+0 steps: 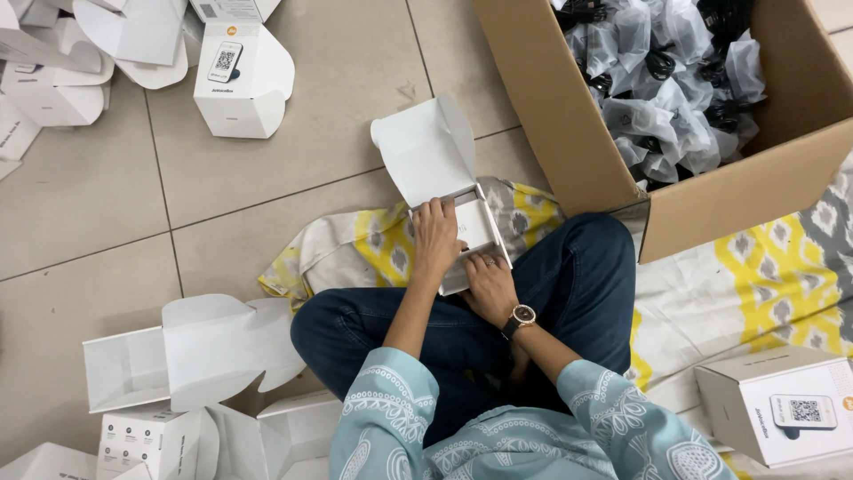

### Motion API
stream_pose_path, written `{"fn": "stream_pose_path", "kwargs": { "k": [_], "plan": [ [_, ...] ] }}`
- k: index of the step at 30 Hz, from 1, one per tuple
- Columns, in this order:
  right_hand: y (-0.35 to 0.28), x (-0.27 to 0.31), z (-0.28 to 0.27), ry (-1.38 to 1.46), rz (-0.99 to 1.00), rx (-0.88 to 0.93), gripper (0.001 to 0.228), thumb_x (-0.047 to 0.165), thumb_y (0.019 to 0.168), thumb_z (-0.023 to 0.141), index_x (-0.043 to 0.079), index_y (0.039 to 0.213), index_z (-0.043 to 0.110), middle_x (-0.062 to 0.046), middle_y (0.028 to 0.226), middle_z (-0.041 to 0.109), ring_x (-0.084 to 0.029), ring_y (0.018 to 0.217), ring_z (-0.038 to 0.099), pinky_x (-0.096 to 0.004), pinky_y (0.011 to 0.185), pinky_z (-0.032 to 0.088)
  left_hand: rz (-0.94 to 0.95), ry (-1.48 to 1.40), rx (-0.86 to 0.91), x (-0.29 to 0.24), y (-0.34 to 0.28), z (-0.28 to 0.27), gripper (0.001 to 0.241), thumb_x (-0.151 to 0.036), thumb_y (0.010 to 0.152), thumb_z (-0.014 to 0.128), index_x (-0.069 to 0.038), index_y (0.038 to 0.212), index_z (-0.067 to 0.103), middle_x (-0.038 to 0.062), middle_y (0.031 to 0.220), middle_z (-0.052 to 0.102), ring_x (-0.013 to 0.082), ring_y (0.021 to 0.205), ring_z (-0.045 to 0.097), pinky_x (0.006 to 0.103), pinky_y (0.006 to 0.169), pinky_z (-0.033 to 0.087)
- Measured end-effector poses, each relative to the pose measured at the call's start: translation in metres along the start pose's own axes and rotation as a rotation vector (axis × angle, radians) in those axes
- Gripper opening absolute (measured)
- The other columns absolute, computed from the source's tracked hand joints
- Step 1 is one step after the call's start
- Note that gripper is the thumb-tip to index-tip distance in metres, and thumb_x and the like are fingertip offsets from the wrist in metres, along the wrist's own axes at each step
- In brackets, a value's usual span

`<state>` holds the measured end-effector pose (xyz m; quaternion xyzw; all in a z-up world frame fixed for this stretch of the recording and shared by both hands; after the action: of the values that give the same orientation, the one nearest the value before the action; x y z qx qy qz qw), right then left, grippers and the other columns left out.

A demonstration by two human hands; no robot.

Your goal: The person packs electronic handheld devices and USB cables into retail boxes.

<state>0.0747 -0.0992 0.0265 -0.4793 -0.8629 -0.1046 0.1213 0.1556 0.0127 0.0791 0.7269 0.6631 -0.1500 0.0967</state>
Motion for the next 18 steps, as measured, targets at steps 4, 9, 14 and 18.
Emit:
{"fn": "stream_pose_path", "kwargs": {
  "k": [4, 9, 14, 18],
  "plan": [
    [0.000, -0.004, 0.005, 0.027, -0.015, -0.004, 0.055, 0.030, 0.071, 0.079, 0.001, 0.115, 0.064, -0.013, 0.117, 0.068, -0.029, 0.114, 0.062, -0.045, 0.101, 0.041, 0.077, 0.109, 0.044, 0.000, -0.021, 0.036, 0.041, -0.011, 0.084, 0.079, 0.003, 0.121, 0.065, 0.019, 0.119, 0.062, 0.0300, 0.113, 0.059, 0.0483, 0.100, 0.049],
    [-0.002, -0.012, 0.022, 0.065, -0.064, -0.027, 0.026, 0.028, 0.078, 0.073, 0.007, 0.093, 0.072, -0.012, 0.094, 0.072, -0.031, 0.092, 0.067, -0.046, 0.086, 0.047, 0.249, 0.117, 0.057, -0.026, -0.042, 0.037, 0.010, -0.001, 0.078, 0.067, -0.001, 0.084, 0.075, 0.017, 0.105, 0.067, 0.0316, 0.099, 0.066, 0.0413, 0.083, 0.056],
    [-0.005, -0.011, 0.021, 0.071, -0.061, 0.002, 0.027, 0.030, 0.078, 0.073, 0.004, 0.088, 0.071, -0.013, 0.090, 0.071, -0.031, 0.089, 0.068, -0.046, 0.086, 0.048, 0.265, 0.009, -0.004, -0.015, -0.036, 0.041, 0.009, -0.002, 0.073, 0.067, -0.001, 0.079, 0.074, 0.018, 0.101, 0.067, 0.0350, 0.098, 0.067, 0.0444, 0.080, 0.056],
    [-0.007, -0.012, 0.018, 0.100, -0.067, -0.032, 0.027, 0.029, 0.079, 0.074, 0.004, 0.089, 0.070, -0.014, 0.089, 0.070, -0.031, 0.090, 0.067, -0.044, 0.089, 0.048, 0.158, -0.049, 0.151, -0.010, -0.034, 0.065, 0.008, -0.003, 0.081, 0.066, 0.001, 0.082, 0.073, 0.022, 0.104, 0.066, 0.0392, 0.096, 0.067, 0.0484, 0.078, 0.058]
  ]
}}
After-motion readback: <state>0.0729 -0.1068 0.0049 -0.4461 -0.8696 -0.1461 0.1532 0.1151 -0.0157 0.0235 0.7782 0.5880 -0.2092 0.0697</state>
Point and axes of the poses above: each hand's wrist, its own y-axis towards the middle knuckle, its own z-axis out of the palm, x = y × z, the point moved 5 cm from there along y, towards the middle knuckle
